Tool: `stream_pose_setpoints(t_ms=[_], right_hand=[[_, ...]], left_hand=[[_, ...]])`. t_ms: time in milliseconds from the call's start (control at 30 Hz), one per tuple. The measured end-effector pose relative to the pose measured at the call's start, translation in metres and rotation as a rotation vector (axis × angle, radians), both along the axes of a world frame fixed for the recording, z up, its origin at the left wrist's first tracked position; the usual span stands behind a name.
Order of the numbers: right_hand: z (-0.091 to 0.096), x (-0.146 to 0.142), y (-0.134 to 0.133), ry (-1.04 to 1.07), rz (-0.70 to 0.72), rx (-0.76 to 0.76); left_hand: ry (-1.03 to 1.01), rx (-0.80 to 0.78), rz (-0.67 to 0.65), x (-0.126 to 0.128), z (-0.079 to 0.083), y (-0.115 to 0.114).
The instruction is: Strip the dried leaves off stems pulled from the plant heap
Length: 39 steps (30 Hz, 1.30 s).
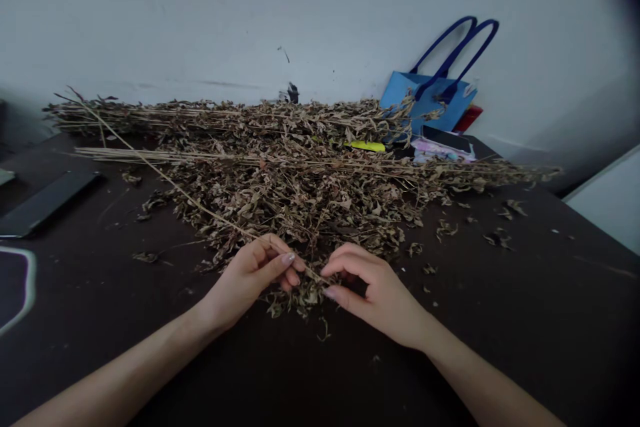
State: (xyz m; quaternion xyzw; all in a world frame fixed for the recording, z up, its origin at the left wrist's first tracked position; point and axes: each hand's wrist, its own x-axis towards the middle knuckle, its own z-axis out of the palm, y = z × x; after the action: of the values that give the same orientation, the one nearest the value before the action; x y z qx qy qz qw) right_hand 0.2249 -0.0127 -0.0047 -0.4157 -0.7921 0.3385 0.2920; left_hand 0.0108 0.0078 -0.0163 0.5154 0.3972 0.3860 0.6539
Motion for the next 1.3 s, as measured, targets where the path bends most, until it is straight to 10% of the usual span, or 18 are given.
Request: stream_pose_setpoints(t_ms=[1300], right_hand=[[-0.020,-0.017,-0.007,0.082,-0.049,0.082]], left_hand=[[0.054,-0.065,-0.093,0.007,-0.005,-0.008]])
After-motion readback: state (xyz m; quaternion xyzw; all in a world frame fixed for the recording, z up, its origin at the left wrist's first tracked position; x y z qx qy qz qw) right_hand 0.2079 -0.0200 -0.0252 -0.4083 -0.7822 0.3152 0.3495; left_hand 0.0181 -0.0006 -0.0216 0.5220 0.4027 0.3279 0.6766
